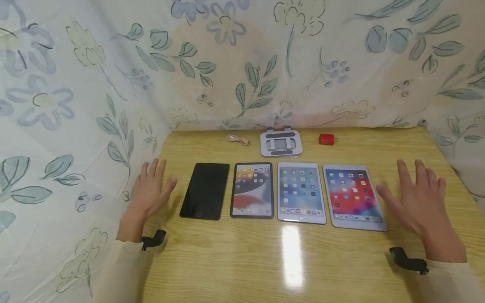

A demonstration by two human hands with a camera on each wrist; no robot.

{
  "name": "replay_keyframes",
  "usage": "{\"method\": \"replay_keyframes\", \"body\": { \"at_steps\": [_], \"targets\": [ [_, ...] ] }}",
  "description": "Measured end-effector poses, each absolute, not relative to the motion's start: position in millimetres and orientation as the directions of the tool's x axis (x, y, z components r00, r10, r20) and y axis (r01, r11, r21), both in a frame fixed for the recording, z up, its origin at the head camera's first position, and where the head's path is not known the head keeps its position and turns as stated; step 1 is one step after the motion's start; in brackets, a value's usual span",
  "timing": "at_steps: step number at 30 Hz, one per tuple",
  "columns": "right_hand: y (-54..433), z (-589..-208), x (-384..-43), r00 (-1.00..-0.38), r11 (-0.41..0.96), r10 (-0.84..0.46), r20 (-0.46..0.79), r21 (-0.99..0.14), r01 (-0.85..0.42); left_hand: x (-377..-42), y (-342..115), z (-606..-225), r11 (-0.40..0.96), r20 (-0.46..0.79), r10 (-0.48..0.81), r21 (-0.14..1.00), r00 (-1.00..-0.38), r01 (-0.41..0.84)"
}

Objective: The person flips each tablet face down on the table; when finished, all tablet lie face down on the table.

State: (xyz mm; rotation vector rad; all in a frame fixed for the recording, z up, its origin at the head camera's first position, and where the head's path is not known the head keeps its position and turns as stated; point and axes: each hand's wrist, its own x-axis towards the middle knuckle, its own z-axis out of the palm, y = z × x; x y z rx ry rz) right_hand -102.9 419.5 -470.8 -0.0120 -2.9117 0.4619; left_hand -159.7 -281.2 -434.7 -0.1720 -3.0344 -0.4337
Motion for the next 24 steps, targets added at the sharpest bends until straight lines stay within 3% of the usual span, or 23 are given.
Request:
{"method": "replay_keyframes", "body": {
  "at_steps": [4, 8, 12, 18, 24],
  "targets": [
    [407, -468, -81, -0.978, 0.916, 0.072, 0.196, -0.401, -0.013, -145, -272, -436, 0.937, 0.128, 0.09, 0.324, -0.988, 0.128],
    [388, -462, -56, -0.974, 0.815, 0.14, 0.178, -0.579, 0.012, -129, -263, -434, 0.913, 0.17, 0.064, 0.388, -0.983, 0.126],
    [369, -457, -37, -0.96, 0.686, 0.217, 0.177, -0.727, 0.021, -112, -251, -431, 0.845, 0.206, 0.03, 0.517, -0.978, 0.135],
    [352, -458, -14, -0.936, 0.566, 0.316, 0.156, -0.822, 0.054, -95, -226, -424, 0.679, 0.265, 0.038, 0.701, -0.963, 0.22],
    [343, -448, -7, -0.917, 0.483, 0.367, 0.157, -0.875, 0.044, -98, -194, -417, 0.525, 0.363, 0.068, 0.779, -0.929, 0.343]
  ]
}}
